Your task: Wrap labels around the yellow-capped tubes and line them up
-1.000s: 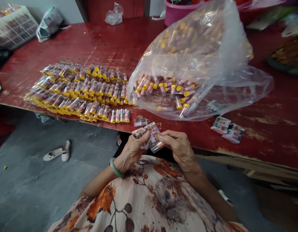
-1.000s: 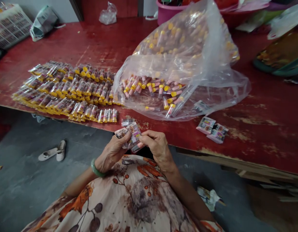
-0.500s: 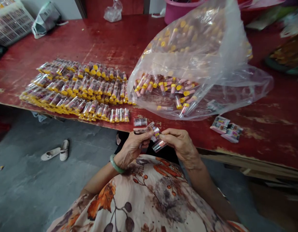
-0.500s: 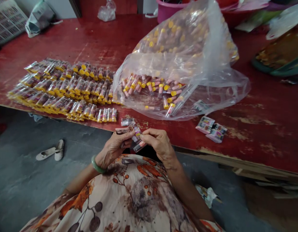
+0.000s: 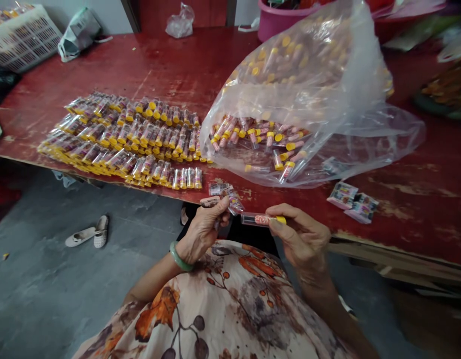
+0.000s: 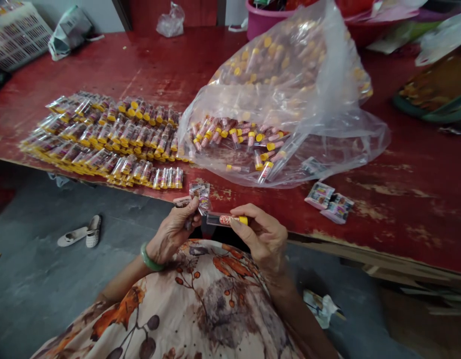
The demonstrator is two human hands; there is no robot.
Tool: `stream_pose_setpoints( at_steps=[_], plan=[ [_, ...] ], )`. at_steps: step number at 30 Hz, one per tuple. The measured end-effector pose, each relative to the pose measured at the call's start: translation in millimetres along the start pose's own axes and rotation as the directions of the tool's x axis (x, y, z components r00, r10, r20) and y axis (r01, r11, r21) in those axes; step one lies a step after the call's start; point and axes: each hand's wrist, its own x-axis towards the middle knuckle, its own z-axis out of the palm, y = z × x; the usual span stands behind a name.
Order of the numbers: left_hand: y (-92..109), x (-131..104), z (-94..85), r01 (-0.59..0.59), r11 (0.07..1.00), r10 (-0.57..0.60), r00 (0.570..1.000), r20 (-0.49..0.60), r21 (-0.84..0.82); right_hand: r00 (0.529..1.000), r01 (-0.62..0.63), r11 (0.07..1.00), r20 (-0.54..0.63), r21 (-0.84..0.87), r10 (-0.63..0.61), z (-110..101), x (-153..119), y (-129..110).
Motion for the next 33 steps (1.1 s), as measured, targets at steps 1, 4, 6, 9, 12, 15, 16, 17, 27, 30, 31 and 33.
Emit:
stream_pose_setpoints(
  at_steps=[1, 4, 6, 9, 12, 15, 16, 17, 27, 30, 31, 33],
  plan=[
    [0.2, -0.5, 0.9, 0.012, 1.0, -0.011, 1.0, 0.006, -0.013, 0.999, 0.045, 0.999, -0.014, -0.027, -0.045, 2.3, -0.1, -0.6],
    [1.1, -1.8, 3.0, 0.066, 0.996, -0.065, 0.998, 0.019, -0.063, 0.974, 0.217, 0.96, -0.033, -0.174, -0.226, 8.4, 0.3, -3.5],
    [1.7, -2.6, 3.7, 0.104, 0.99, -0.102, 0.995, 0.022, -0.094, 0.92, 0.37, 0.876, -0.013, -0.309, -0.393, 12.1, -0.3, -4.8],
    [1.4, -4.2, 3.9, 0.084, 0.993, -0.081, 0.996, 0.033, -0.088, 0.811, 0.521, 0.706, 0.022, -0.48, -0.584, 16.9, -3.8, -3.0],
    [0.4, -5.7, 4.0, -0.012, 0.999, 0.014, 0.999, 0.051, -0.031, 0.751, 0.551, 0.564, 0.071, -0.614, -0.657, 19.2, -10.0, 3.5],
    [-0.1, -6.0, 3.8, -0.075, 0.996, 0.074, 0.997, 0.034, 0.044, 0.659, 0.616, 0.339, 0.229, -0.712, -0.716, 20.9, -16.1, 11.3],
    [-0.2, -5.9, 3.6, -0.089, 0.994, 0.087, 0.996, 0.028, 0.067, 0.633, 0.631, 0.286, 0.266, -0.721, -0.727, 21.8, -17.5, 13.3],
    [-0.6, -5.7, 3.3, -0.099, 0.991, 0.097, 0.995, 0.027, 0.087, 0.616, 0.638, 0.258, 0.28, -0.725, -0.736, 23.0, -18.2, 14.7],
    [0.4, -6.3, 0.9, -0.033, 0.998, 0.027, 0.993, 0.118, 0.051, 0.852, 0.52, 0.794, 0.256, -0.316, -0.457, 18.2, 5.3, 2.8],
    [1.8, -6.4, 1.2, -0.005, 0.996, -0.008, 0.989, 0.148, 0.084, 0.87, 0.493, 0.819, 0.181, -0.294, -0.459, 18.0, 6.6, 0.1],
    [1.5, -6.5, 1.2, 0.007, 0.995, -0.022, 0.988, 0.15, 0.099, 0.86, 0.51, 0.808, 0.169, -0.297, -0.481, 19.6, 6.3, -0.3],
    [0.7, -7.2, 1.2, 0.023, 0.992, -0.043, 0.987, 0.157, 0.121, 0.843, 0.537, 0.788, 0.147, -0.301, -0.518, 23.9, 5.6, -1.3]
  ],
)
